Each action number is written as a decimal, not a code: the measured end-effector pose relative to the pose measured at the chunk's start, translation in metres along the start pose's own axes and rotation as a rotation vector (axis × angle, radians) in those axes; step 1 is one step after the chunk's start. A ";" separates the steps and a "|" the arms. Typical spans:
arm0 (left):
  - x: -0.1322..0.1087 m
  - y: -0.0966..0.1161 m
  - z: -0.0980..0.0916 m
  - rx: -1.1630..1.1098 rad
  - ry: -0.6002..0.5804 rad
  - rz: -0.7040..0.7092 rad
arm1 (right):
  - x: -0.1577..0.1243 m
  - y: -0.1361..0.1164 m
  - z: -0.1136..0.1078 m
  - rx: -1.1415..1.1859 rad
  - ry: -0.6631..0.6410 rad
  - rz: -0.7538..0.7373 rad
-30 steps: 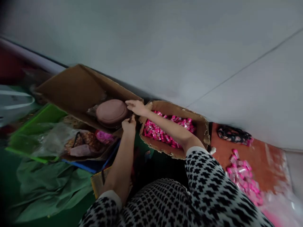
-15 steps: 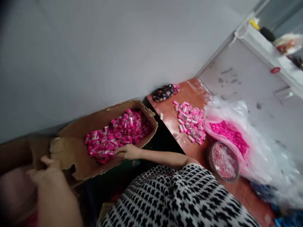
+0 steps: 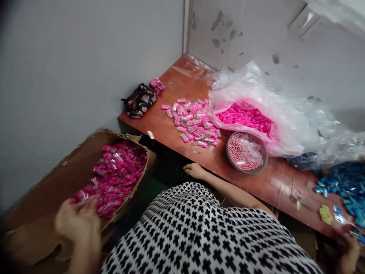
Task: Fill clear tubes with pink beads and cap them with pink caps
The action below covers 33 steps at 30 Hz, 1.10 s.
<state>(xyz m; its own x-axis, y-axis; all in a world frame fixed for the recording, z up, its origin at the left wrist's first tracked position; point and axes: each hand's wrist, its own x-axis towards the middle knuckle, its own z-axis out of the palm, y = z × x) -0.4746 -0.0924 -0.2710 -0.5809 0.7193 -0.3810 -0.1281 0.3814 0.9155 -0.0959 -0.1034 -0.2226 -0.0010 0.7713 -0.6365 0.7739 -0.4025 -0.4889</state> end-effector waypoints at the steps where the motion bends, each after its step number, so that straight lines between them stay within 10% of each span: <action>1: -0.018 0.002 0.029 -0.107 -0.053 -0.006 | -0.004 0.011 -0.013 -0.022 0.038 0.004; 6: -0.103 0.007 0.158 -0.067 -0.662 -0.115 | -0.034 0.072 -0.074 0.012 0.256 0.035; 11: -0.150 0.013 0.230 0.068 -0.962 -0.104 | -0.076 0.151 -0.137 0.131 0.681 0.197; 18: -0.166 0.019 0.279 0.192 -1.089 -0.048 | -0.076 0.218 -0.206 -0.219 0.963 0.435; 24: -0.160 0.026 0.303 0.304 -1.319 0.020 | -0.052 0.218 -0.236 -0.555 0.718 0.337; 33: -0.204 0.064 0.385 0.129 -1.700 0.190 | -0.072 0.201 -0.221 -0.092 0.843 0.329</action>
<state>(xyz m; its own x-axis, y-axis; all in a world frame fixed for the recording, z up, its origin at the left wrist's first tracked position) -0.0549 0.0088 -0.1849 0.8730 0.4847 -0.0533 -0.0535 0.2037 0.9776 0.1993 -0.1310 -0.1427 0.6645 0.7439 -0.0706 0.7007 -0.6531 -0.2871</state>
